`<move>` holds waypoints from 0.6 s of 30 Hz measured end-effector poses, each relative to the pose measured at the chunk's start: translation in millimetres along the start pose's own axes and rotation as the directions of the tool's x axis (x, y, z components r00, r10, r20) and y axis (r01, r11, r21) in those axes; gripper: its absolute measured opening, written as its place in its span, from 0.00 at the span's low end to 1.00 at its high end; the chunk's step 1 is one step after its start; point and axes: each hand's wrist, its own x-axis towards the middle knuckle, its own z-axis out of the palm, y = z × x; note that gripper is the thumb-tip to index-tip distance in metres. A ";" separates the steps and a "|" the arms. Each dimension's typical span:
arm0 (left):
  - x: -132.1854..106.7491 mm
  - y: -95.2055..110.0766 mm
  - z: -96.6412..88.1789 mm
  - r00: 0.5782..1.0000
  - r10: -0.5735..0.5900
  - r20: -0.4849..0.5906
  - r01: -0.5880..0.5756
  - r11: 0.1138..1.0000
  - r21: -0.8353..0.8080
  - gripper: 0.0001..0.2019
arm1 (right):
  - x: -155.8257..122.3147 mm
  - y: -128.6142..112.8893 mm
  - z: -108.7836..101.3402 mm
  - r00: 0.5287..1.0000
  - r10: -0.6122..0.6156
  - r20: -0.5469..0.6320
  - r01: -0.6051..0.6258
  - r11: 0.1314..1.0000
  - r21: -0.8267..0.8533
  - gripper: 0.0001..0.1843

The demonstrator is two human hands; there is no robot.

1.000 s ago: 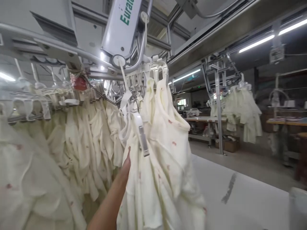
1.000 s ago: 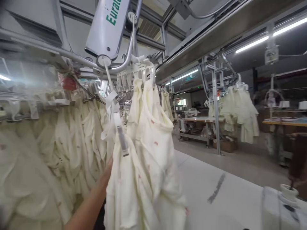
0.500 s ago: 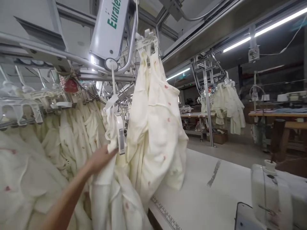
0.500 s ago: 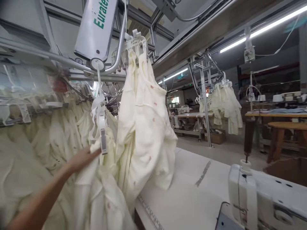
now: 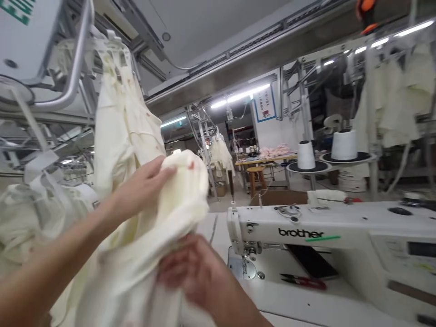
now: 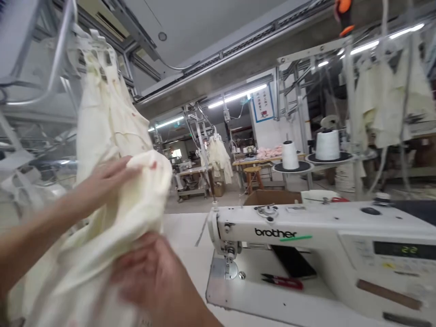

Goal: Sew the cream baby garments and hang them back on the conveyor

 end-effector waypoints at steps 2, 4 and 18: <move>5.7 22.6 9.9 0.994 0.109 0.024 -0.111 0.984 0.140 0.09 | 27.3 -4.4 1.0 0.990 0.045 -0.131 -0.027 0.990 0.136 0.27; 4.8 36.1 10.1 0.987 0.157 0.030 -0.160 0.974 0.163 0.05 | 44.1 -6.3 -0.5 0.958 0.125 -0.257 -0.050 0.958 0.283 0.28; -102.7 -82.5 96.4 0.813 -0.249 0.526 0.025 0.918 0.396 0.14 | -47.1 59.3 -51.7 0.880 0.400 -0.255 -0.403 0.914 0.042 0.11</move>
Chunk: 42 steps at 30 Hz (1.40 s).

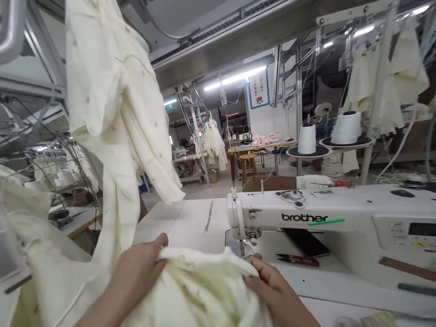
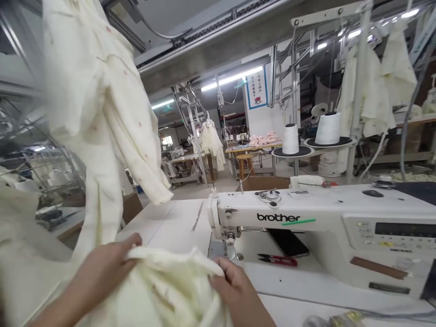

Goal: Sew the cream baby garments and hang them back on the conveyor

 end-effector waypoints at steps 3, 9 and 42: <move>8.0 22.9 47.1 0.979 0.170 0.109 -0.147 0.970 -0.191 0.26 | -4.9 20.0 15.8 0.953 0.293 0.073 -0.299 0.876 0.379 0.22; 15.7 86.3 80.3 0.891 0.449 0.063 -0.143 0.410 -0.901 0.14 | -10.9 34.7 7.3 0.973 0.227 0.032 -0.226 0.925 0.304 0.27; -1.9 110.7 134.9 0.963 0.084 -0.255 -0.268 0.365 -0.892 0.06 | -7.4 44.9 7.8 0.996 0.091 0.001 -0.091 0.995 -0.039 0.13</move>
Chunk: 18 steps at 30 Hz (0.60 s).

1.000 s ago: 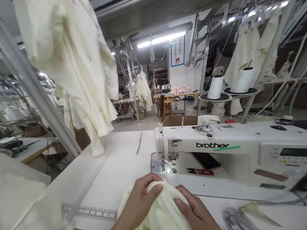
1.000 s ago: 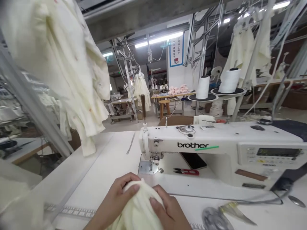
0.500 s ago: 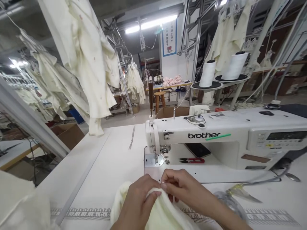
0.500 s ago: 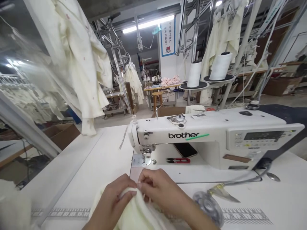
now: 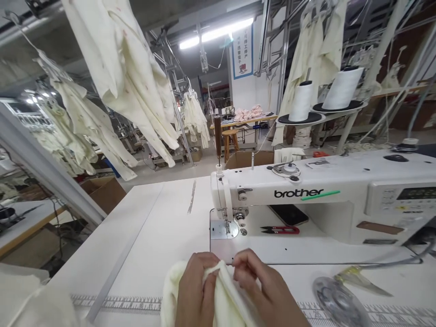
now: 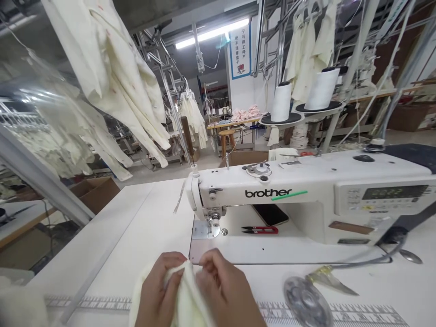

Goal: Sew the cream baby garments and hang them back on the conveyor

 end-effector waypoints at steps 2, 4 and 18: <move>-0.9 3.1 1.6 0.999 0.003 -0.046 -0.002 1.000 0.023 0.06 | -8.0 -4.9 5.5 0.996 -0.062 -0.070 0.044 0.970 -0.241 0.11; 1.5 7.1 0.6 0.994 -0.099 -0.051 0.098 0.995 -0.014 0.06 | -8.6 -7.4 7.1 0.997 -0.048 -0.054 0.030 0.952 -0.304 0.09; 77.8 -15.9 -10.3 0.808 -0.201 0.554 0.373 0.902 -0.217 0.12 | 45.7 27.2 -21.9 0.990 0.039 -0.137 -0.061 0.986 -0.156 0.07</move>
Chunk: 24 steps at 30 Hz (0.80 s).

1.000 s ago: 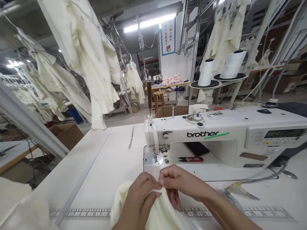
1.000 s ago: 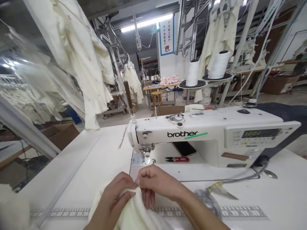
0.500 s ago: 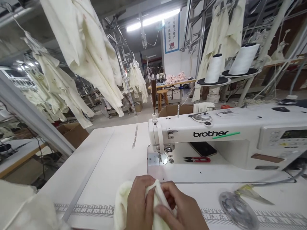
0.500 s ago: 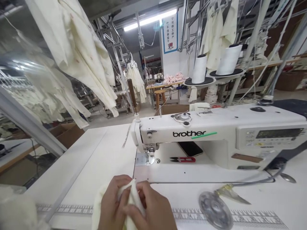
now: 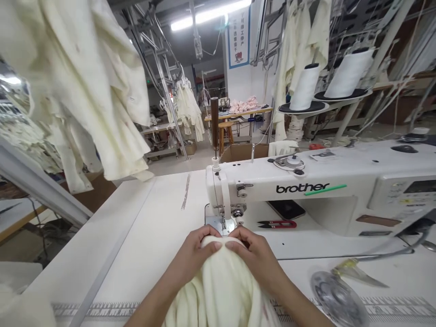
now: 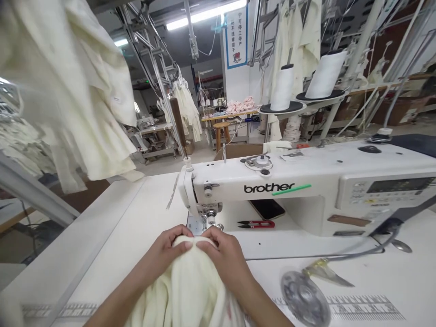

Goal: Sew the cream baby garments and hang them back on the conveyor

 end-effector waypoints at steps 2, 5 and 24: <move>17.4 -8.1 -1.1 0.999 -0.047 0.024 0.049 0.997 -0.057 0.15 | 9.3 7.7 -0.9 0.998 0.054 -0.038 -0.054 0.998 -0.011 0.10; 41.6 -25.3 -1.6 0.997 -0.075 -0.012 0.074 0.996 -0.044 0.16 | 26.4 13.6 -3.1 0.992 0.091 -0.091 -0.111 0.964 -0.243 0.10; 77.2 -42.3 9.3 0.968 -0.051 -0.246 0.191 0.785 0.590 0.07 | 54.1 21.6 2.3 0.982 0.089 -0.164 -0.172 0.771 -0.613 0.07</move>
